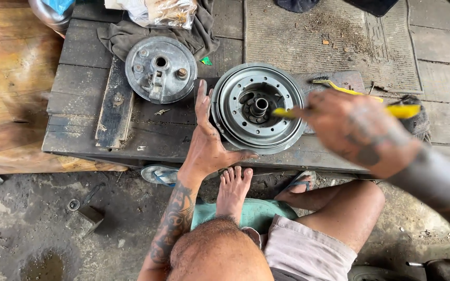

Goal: The person is cleaning a motorcycle brake panel using a small yellow brush to scrub away dirt from the inner rim and bolt holes.

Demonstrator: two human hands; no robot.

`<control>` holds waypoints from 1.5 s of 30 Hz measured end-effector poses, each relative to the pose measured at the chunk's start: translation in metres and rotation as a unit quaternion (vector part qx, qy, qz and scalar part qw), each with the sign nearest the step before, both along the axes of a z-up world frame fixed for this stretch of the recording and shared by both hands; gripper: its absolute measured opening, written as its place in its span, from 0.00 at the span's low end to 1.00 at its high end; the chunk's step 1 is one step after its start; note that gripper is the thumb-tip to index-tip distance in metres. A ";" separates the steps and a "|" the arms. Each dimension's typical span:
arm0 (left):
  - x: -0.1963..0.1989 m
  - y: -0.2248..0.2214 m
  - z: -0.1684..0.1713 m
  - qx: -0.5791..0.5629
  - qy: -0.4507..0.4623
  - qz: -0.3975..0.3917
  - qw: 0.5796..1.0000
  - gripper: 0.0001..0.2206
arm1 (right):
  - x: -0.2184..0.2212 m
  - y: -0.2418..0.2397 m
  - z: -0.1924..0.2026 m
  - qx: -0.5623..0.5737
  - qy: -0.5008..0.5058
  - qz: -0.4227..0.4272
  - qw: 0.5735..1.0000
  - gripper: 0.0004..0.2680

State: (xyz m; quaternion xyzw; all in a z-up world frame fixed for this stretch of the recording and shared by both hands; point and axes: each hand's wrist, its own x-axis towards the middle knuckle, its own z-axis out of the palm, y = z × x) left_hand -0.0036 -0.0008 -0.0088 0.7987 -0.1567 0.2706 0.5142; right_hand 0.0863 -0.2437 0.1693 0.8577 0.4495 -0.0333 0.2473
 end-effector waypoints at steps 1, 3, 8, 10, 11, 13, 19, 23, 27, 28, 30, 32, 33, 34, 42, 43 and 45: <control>0.001 0.000 -0.001 0.001 -0.006 0.001 1.000 0.61 | -0.006 0.001 -0.015 0.076 0.050 0.044 0.995 0.20; 0.002 0.000 0.000 0.003 -0.013 0.002 1.000 0.61 | -0.017 0.012 -0.039 0.155 0.099 0.087 0.979 0.21; -0.002 -0.003 0.000 -0.014 0.008 0.012 1.000 0.62 | -0.036 0.035 -0.088 0.143 0.091 0.069 0.983 0.20; -0.002 -0.001 -0.001 -0.008 0.001 0.011 1.000 0.63 | -0.030 0.022 -0.076 0.126 0.144 0.065 0.979 0.21; 0.000 -0.001 -0.002 -0.003 -0.015 0.008 1.000 0.64 | -0.025 0.015 -0.069 0.108 0.187 0.061 0.975 0.23; 0.001 0.001 -0.003 -0.004 -0.015 0.004 1.000 0.64 | -0.005 -0.004 -0.069 0.049 0.195 0.055 0.978 0.23; 0.001 0.001 0.002 0.015 -0.014 -0.003 1.000 0.62 | 0.048 -0.054 -0.042 -0.013 -0.150 0.082 0.985 0.14; 0.000 0.004 0.001 0.025 -0.015 0.007 1.000 0.61 | 0.001 -0.026 -0.033 0.130 -0.187 0.113 0.967 0.17; 0.001 0.004 0.002 0.029 -0.025 -0.012 0.999 0.59 | -0.039 0.003 -0.069 0.255 0.063 0.041 0.964 0.18; 0.000 0.003 0.001 0.012 -0.011 -0.013 1.000 0.60 | -0.039 -0.001 -0.084 0.258 0.085 0.043 0.961 0.19; 0.001 0.004 0.004 0.002 0.006 -0.025 1.000 0.62 | -0.034 -0.010 -0.092 0.269 0.105 0.036 0.957 0.19; -0.001 0.001 0.009 0.019 -0.003 -0.006 1.000 0.61 | -0.024 -0.028 -0.078 0.291 0.086 0.067 0.950 0.18; -0.001 0.002 0.008 0.020 0.002 -0.012 1.000 0.61 | -0.022 -0.033 -0.074 0.293 0.089 0.060 0.950 0.18; -0.002 0.003 0.007 0.031 -0.005 -0.005 0.999 0.60 | -0.020 -0.039 -0.070 0.280 0.044 0.023 0.959 0.15; -0.002 0.002 0.014 0.042 0.028 -0.014 0.999 0.61 | -0.047 -0.002 -0.089 0.395 -0.032 0.008 0.918 0.15; -0.002 0.002 0.013 0.041 0.022 -0.011 0.999 0.60 | -0.043 -0.008 -0.098 0.364 0.028 -0.022 0.931 0.17; -0.003 0.002 0.013 0.040 0.019 -0.006 0.999 0.60 | -0.030 -0.025 -0.099 0.330 0.091 -0.050 0.938 0.19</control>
